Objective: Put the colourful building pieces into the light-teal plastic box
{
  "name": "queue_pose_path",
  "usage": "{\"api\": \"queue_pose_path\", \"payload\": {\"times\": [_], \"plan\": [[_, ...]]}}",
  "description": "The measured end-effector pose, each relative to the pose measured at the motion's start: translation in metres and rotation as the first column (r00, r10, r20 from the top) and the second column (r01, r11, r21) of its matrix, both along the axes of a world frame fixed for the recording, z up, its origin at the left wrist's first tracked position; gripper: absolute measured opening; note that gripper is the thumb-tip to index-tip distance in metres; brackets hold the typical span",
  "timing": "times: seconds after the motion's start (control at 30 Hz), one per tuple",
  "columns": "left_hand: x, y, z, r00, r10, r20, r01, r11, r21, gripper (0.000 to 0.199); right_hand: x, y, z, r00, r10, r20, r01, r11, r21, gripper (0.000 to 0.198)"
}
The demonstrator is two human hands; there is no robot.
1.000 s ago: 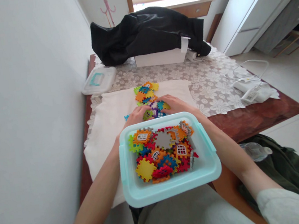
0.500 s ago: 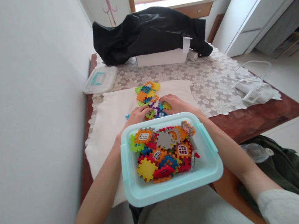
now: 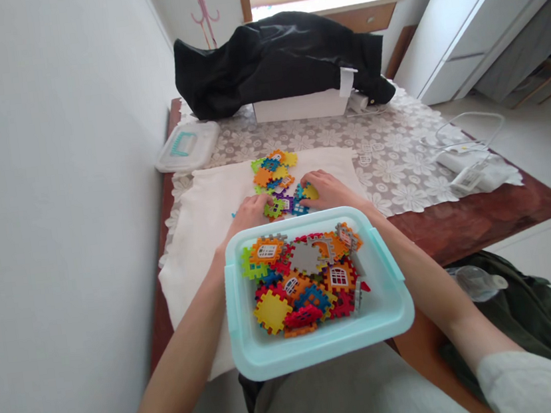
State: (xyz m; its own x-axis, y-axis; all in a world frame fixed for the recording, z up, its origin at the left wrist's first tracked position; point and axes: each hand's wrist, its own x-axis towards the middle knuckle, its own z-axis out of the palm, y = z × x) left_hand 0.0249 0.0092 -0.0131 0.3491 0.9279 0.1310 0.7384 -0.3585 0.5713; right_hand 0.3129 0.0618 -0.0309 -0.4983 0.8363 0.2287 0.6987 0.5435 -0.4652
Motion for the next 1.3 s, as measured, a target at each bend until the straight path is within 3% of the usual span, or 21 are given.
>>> {"api": "queue_pose_path", "payload": {"times": [0.1, 0.23, 0.33, 0.47, 0.6, 0.73, 0.83, 0.97, 1.07, 1.3], "plan": [[-0.001, 0.001, -0.002, 1.0, -0.002, -0.007, 0.002, 1.0, 0.006, 0.021, -0.001, 0.001, 0.001, 1.0, -0.026, 0.008, 0.026, 0.999, 0.022, 0.024], [-0.002, 0.002, -0.002, 0.999, -0.003, -0.033, 0.004, 1.0, 0.008, 0.012, -0.002, 0.0, -0.001, 1.0, -0.023, 0.01, 0.022, 0.999, 0.024, 0.03], [-0.003, 0.002, -0.002, 0.998, -0.01, -0.063, 0.011, 1.0, 0.01, 0.014, -0.001, 0.0, -0.003, 1.0, -0.017, 0.001, 0.017, 1.0, 0.005, 0.041], [-0.005, 0.003, 0.0, 0.996, -0.03, -0.085, 0.032, 0.999, 0.024, 0.018, 0.002, 0.002, -0.004, 0.999, 0.021, -0.024, -0.021, 1.0, -0.007, 0.034], [-0.007, 0.004, 0.004, 1.0, -0.017, 0.025, 0.017, 1.0, 0.014, 0.021, 0.002, 0.006, -0.006, 0.998, 0.026, -0.059, -0.025, 1.0, 0.006, 0.025], [-0.008, 0.002, 0.012, 0.969, 0.05, 0.244, -0.045, 0.999, -0.028, 0.035, 0.0, 0.008, -0.007, 0.998, 0.019, -0.065, -0.018, 1.0, 0.021, 0.025], [-0.009, 0.003, 0.017, 0.89, 0.121, 0.441, -0.08, 0.991, -0.109, 0.04, 0.0, 0.009, -0.006, 0.997, 0.013, -0.074, -0.012, 1.0, 0.015, 0.028], [-0.014, 0.007, 0.023, 0.693, 0.213, 0.689, -0.063, 0.97, -0.236, 0.04, 0.0, 0.01, -0.003, 0.993, -0.02, -0.12, 0.024, 0.999, 0.031, 0.027], [-0.015, 0.008, 0.027, 0.565, 0.235, 0.791, -0.01, 0.96, -0.278, 0.038, -0.001, 0.01, -0.003, 0.993, -0.051, -0.104, 0.052, 0.999, 0.01, 0.026], [-0.007, 0.002, 0.028, 0.451, 0.224, 0.864, 0.114, 0.946, -0.304, 0.044, -0.002, 0.007, -0.005, 0.997, -0.016, -0.078, 0.014, 0.999, -0.037, 0.036]]}}
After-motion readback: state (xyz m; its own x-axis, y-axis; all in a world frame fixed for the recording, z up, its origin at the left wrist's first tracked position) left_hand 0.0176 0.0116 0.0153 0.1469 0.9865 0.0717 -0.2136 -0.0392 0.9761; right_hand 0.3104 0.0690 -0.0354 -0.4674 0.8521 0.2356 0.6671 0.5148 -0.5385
